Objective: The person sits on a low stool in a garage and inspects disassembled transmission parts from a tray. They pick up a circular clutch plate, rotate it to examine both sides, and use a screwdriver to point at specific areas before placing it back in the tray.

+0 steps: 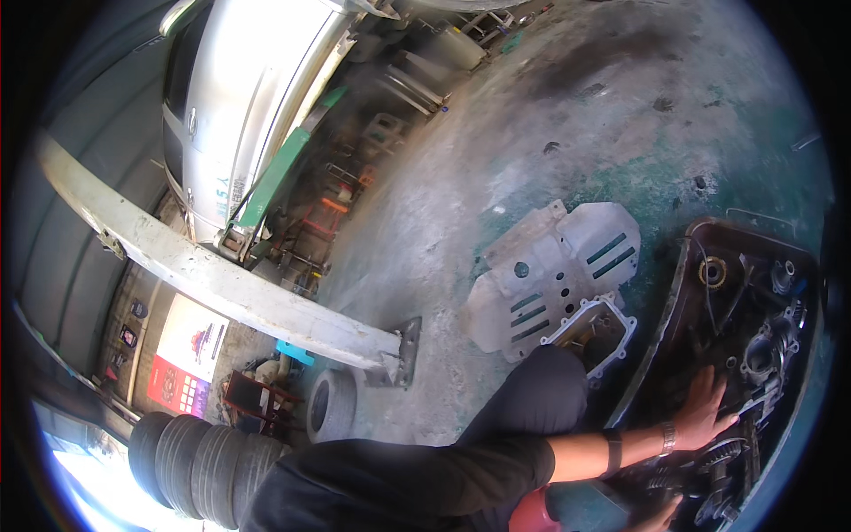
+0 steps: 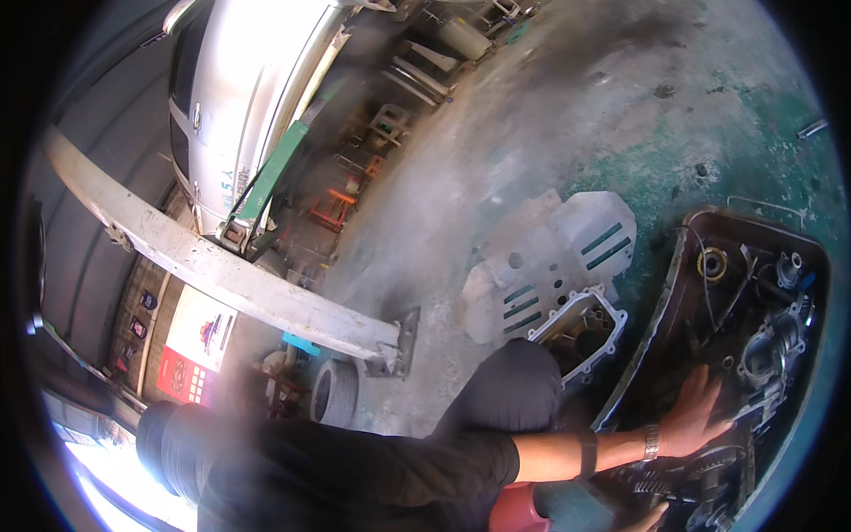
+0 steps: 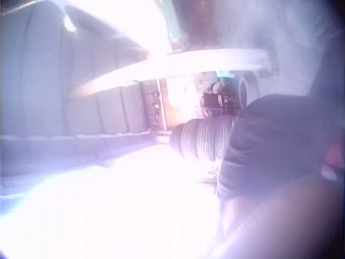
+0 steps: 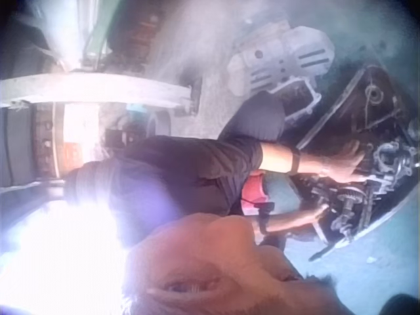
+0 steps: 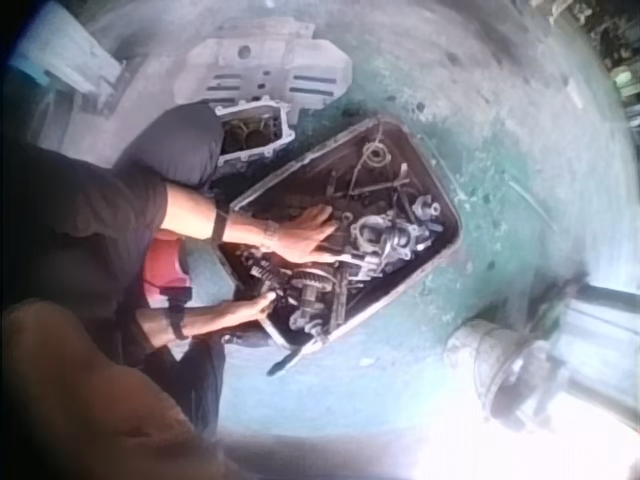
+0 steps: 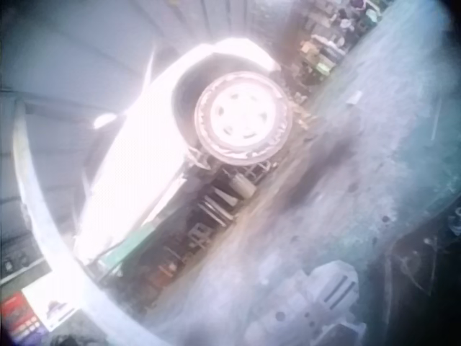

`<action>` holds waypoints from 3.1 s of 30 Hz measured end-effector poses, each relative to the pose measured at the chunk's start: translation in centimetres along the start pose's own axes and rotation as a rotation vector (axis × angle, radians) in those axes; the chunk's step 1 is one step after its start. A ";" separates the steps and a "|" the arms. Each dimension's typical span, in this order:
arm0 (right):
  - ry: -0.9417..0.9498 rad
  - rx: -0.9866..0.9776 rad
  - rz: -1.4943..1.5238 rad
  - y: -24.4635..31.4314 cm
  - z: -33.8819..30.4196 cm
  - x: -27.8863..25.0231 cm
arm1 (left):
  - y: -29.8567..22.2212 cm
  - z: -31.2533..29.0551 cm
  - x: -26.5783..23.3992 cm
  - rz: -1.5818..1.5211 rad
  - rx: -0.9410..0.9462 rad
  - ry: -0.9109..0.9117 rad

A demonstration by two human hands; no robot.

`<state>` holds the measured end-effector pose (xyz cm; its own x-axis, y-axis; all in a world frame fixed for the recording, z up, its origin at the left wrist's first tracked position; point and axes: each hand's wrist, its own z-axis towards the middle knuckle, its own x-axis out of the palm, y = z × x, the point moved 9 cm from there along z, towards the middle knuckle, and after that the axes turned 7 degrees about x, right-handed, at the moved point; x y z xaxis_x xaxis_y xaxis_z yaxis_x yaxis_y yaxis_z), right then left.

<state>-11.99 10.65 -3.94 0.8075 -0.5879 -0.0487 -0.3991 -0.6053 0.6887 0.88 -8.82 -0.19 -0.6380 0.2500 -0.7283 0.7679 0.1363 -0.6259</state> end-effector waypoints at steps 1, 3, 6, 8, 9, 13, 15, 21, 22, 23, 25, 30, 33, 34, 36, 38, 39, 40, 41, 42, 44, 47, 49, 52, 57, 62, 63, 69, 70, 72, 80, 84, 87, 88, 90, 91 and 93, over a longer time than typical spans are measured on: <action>0.014 0.010 0.002 -0.1 0.0 0.0 | 0.0 0.0 0.0 0.005 -0.004 0.006; 0.029 0.023 0.011 -0.2 -0.1 -0.2 | -0.3 0.0 -0.5 0.001 0.002 -0.006; 0.058 0.048 0.042 -0.5 -0.5 -1.0 | -0.5 -0.3 -0.7 -0.068 -0.033 0.011; 0.088 0.075 0.074 -1.4 -0.8 -1.5 | -0.6 -0.4 -1.0 -0.113 -0.017 -0.019; 0.062 0.090 0.070 -2.1 -1.0 -2.0 | -0.4 -0.3 -1.0 -0.083 -0.007 -0.015; -0.060 -0.044 -0.006 -3.4 0.0 -2.3 | 0.8 0.6 -0.4 -0.098 0.103 -0.072; -0.126 0.027 0.044 -4.7 0.5 -2.5 | 1.4 0.7 0.2 -0.051 0.145 -0.094; -0.248 0.171 -0.018 -3.8 0.5 -2.2 | 2.3 1.6 0.8 -0.052 0.195 -0.089; -0.223 0.178 0.014 -3.3 0.6 -2.1 | 2.3 1.6 0.9 -0.074 0.197 -0.076; -0.212 0.213 -0.003 -3.1 0.6 -2.3 | 2.4 1.6 1.0 -0.088 0.185 -0.063; -0.192 0.228 0.045 -2.5 0.7 -2.1 | 2.4 1.7 0.9 -0.096 0.178 -0.051; -0.191 0.257 -0.009 -1.5 0.3 -2.4 | 2.3 1.7 1.0 -0.107 0.152 0.011; -0.191 0.226 -0.103 -0.7 0.1 -2.5 | 2.0 1.6 0.8 -0.080 0.158 -0.003; -0.181 0.208 -0.103 -0.5 -0.1 -2.6 | 2.0 1.6 0.8 -0.087 0.155 0.003; -0.116 0.139 -0.118 0.1 -0.5 -2.6 | 2.1 1.6 0.9 -0.109 0.140 0.017; -0.032 0.074 -0.031 0.5 -0.7 -2.6 | 2.0 1.6 1.0 -0.112 0.151 0.039; 0.017 0.047 0.054 0.7 -0.9 -2.5 | 2.0 1.6 1.0 -0.129 0.157 0.043; 0.077 0.011 0.155 0.9 -0.9 -2.3 | 2.1 1.5 0.9 -0.107 0.146 0.043; 0.107 -0.013 0.176 1.1 -0.9 -2.4 | 2.1 1.5 0.9 -0.100 0.141 0.034; 0.100 -0.021 0.140 1.0 -0.7 -2.5 | 2.2 1.5 1.0 -0.096 0.135 0.030; 0.114 -0.047 0.116 1.0 -0.4 -2.3 | 2.2 1.5 0.9 -0.093 0.145 0.019; 0.008 -0.060 0.017 0.4 -0.2 -2.6 | 2.2 1.6 0.9 -0.094 0.151 0.019; -0.051 -0.076 -0.011 0.0 -0.1 -2.7 | 2.1 1.6 0.9 -0.095 0.154 0.019; -0.091 -0.078 0.013 -0.8 0.1 -2.7 | 1.9 1.6 0.9 -0.100 0.152 0.017; -0.158 -0.167 -0.043 -1.1 0.1 -2.7 | 1.9 1.3 0.6 -0.083 0.141 -0.008; -0.265 -0.209 -0.122 -0.7 -0.3 -2.7 | 1.9 1.5 0.8 -0.093 0.151 0.009; -0.268 -0.189 -0.102 -0.7 -0.3 -2.7 | 1.9 1.5 0.9 -0.092 0.148 0.013; -0.258 0.109 0.019 -1.1 0.8 -3.2 | 1.6 1.4 0.7 -0.087 0.181 -0.006; -0.255 0.172 0.031 -1.3 1.1 -3.1 | 1.5 1.5 0.6 -0.078 0.189 -0.017; -0.231 0.174 -0.013 -0.5 1.9 -3.3 | 1.6 1.3 0.5 -0.059 0.196 -0.036; -0.190 0.198 -0.039 1.6 1.8 -3.4 | 1.1 1.0 0.3 -0.067 0.248 -0.075; -0.208 0.130 -0.063 2.2 0.7 -3.2 | 1.0 1.1 0.3 -0.052 0.238 -0.064; -0.225 0.066 -0.089 1.3 -0.5 -2.8 | 1.3 1.2 0.4 -0.040 0.220 -0.057; -0.220 0.037 -0.062 1.0 -0.7 -2.7 | 1.4 1.1 0.6 -0.043 0.213 -0.047; -0.190 -0.002 -0.062 0.3 -0.6 -2.7 | 1.5 1.3 0.6 -0.045 0.211 -0.044; -0.176 0.012 -0.050 -0.2 -0.6 -2.8 | 1.5 1.1 0.6 -0.048 0.211 -0.047; -0.152 -0.178 -0.178 1.2 -0.8 -2.7 | 1.4 1.0 0.5 -0.062 0.213 -0.046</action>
<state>-14.34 11.97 -2.45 0.7782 -0.5626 -0.2791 -0.1634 -0.6106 0.7749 1.58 -9.42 -1.73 -0.6893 0.2032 -0.6954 0.7008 -0.0566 -0.7111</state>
